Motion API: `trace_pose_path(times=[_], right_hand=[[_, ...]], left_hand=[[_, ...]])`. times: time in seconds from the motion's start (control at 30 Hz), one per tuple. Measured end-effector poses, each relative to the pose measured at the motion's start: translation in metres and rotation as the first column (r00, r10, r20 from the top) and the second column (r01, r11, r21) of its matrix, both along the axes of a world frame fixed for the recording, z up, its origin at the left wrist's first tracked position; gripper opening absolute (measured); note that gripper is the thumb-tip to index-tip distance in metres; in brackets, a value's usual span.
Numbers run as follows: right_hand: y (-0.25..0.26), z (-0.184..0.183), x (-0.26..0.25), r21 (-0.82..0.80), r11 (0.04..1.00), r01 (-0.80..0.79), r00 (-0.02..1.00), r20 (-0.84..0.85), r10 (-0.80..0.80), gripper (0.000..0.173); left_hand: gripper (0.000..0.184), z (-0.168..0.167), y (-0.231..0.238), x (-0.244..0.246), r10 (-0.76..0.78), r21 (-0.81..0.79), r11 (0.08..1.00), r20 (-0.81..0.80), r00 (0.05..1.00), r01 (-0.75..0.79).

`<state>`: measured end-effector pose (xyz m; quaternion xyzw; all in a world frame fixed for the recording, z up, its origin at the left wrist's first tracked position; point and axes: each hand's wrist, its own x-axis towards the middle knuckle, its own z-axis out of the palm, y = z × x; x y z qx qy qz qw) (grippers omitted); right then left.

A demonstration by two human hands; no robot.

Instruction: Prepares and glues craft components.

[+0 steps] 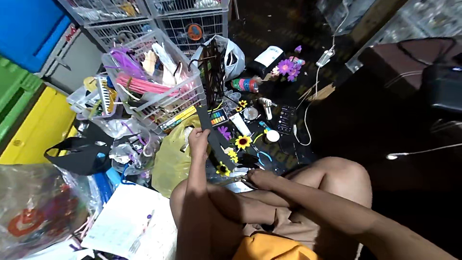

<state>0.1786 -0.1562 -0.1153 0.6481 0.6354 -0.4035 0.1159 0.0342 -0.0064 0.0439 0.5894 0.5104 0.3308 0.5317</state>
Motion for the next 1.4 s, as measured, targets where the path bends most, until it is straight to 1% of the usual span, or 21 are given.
trace_pose_path(times=[0.03,0.07,0.1,0.17,0.2,0.23,0.3,0.43,0.5,0.57,0.63,0.7,0.8,0.9,0.97,1.07,1.17,1.2,1.27,1.33,1.4], right_hand=[[0.0,0.005,-0.006,-0.008,1.0,0.016,0.999,0.045,-0.015,0.033],[0.001,0.009,-0.012,-0.018,1.0,0.02,0.996,0.092,-0.018,0.035],[0.002,0.01,-0.016,-0.024,1.0,0.017,0.991,0.135,-0.014,0.036],[0.003,0.006,-0.024,-0.011,1.0,0.027,0.982,0.186,-0.025,0.037],[0.004,0.005,-0.027,-0.024,0.999,0.039,0.979,0.203,-0.034,0.037],[0.005,0.005,-0.031,-0.046,0.998,0.053,0.975,0.216,-0.042,0.038],[0.004,0.01,-0.038,-0.096,0.991,0.089,0.969,0.237,-0.064,0.037],[0.005,0.036,-0.034,-0.175,0.962,0.209,0.969,0.168,-0.18,0.033],[0.008,0.039,-0.008,-0.003,0.941,0.339,0.936,0.103,-0.337,0.041],[0.022,0.045,0.027,0.253,0.846,0.469,0.859,0.091,-0.503,0.047],[0.037,0.036,0.064,0.402,0.738,0.541,0.784,0.075,-0.616,0.06],[0.051,0.023,0.092,0.357,0.706,0.612,0.725,0.102,-0.681,0.076],[0.066,0.02,0.112,0.306,0.696,0.65,0.693,0.136,-0.708,0.061],[0.077,0.066,0.11,0.375,0.623,0.686,0.702,-0.117,-0.702,0.057],[0.084,0.103,0.105,0.325,0.639,0.697,0.716,-0.366,-0.594,0.056],[0.099,0.122,0.097,0.204,0.612,0.764,0.575,-0.646,-0.502,0.063],[0.109,0.098,0.096,0.008,0.491,0.871,0.299,-0.801,-0.519,0.046],[0.111,0.083,0.099,-0.054,0.402,0.914,0.202,-0.799,-0.566,0.039],[0.116,0.043,0.113,-0.014,0.089,0.996,0.053,-0.709,-0.703,0.041],[0.124,0.006,0.14,0.15,-0.118,0.981,-0.004,-0.603,-0.797,0.056],[0.139,-0.016,0.165,0.291,-0.122,0.949,0.052,-0.526,-0.849,0.067]], left_hand=[[0.02,0.077,-0.019,0.011,-0.02,-0.285,0.958,-0.146,0.989,-0.023],[0.025,0.114,-0.034,0.021,0.042,-0.354,0.93,-0.175,0.984,-0.102],[0.031,0.124,-0.039,0.026,0.083,-0.377,0.916,-0.157,0.984,-0.138],[0.04,0.1,-0.023,0.022,0.061,-0.425,0.902,-0.05,0.997,-0.076],[0.039,0.057,-0.005,0.017,0.052,-0.357,0.934,0.048,0.998,-0.031],[0.035,-0.022,0.016,0.015,0.076,-0.082,0.995,0.254,0.964,-0.057],[0.032,-0.068,0.049,0.016,0.155,-0.276,0.959,0.337,0.928,-0.06],[0.026,-0.062,0.057,0.018,0.249,-0.429,0.898,0.305,0.919,-0.101],[0.024,-0.061,0.056,0.018,0.256,-0.461,0.883,0.307,0.917,-0.092],[0.021,-0.062,0.057,0.019,0.239,-0.464,0.882,0.289,0.927,-0.083],[0.017,-0.068,0.055,0.025,0.166,-0.433,0.9,0.244,0.955,-0.045],[0.016,-0.073,0.052,0.031,0.048,-0.404,0.913,0.229,0.972,0.05],[0.019,-0.077,0.039,0.031,-0.2,-0.335,0.911,0.15,0.968,0.24],[0.021,-0.087,0.042,0.041,-0.346,-0.278,0.888,0.122,0.93,0.367],[0.032,-0.083,0.046,0.046,-0.44,-0.332,0.825,0.129,0.889,0.457],[0.024,-0.083,0.047,0.051,-0.425,-0.397,0.775,0.248,0.87,0.492],[0.021,-0.08,0.052,0.05,-0.266,-0.445,0.806,0.314,0.911,0.389],[0.021,-0.08,0.055,0.048,-0.204,-0.461,0.82,0.316,0.927,0.338],[0.018,-0.083,0.062,0.045,-0.087,-0.487,0.84,0.316,0.945,0.24],[0.015,-0.085,0.065,0.046,-0.012,-0.492,0.854,0.308,0.951,0.17],[0.017,-0.084,0.067,0.048,-0.005,-0.484,0.862,0.293,0.956,0.153]])
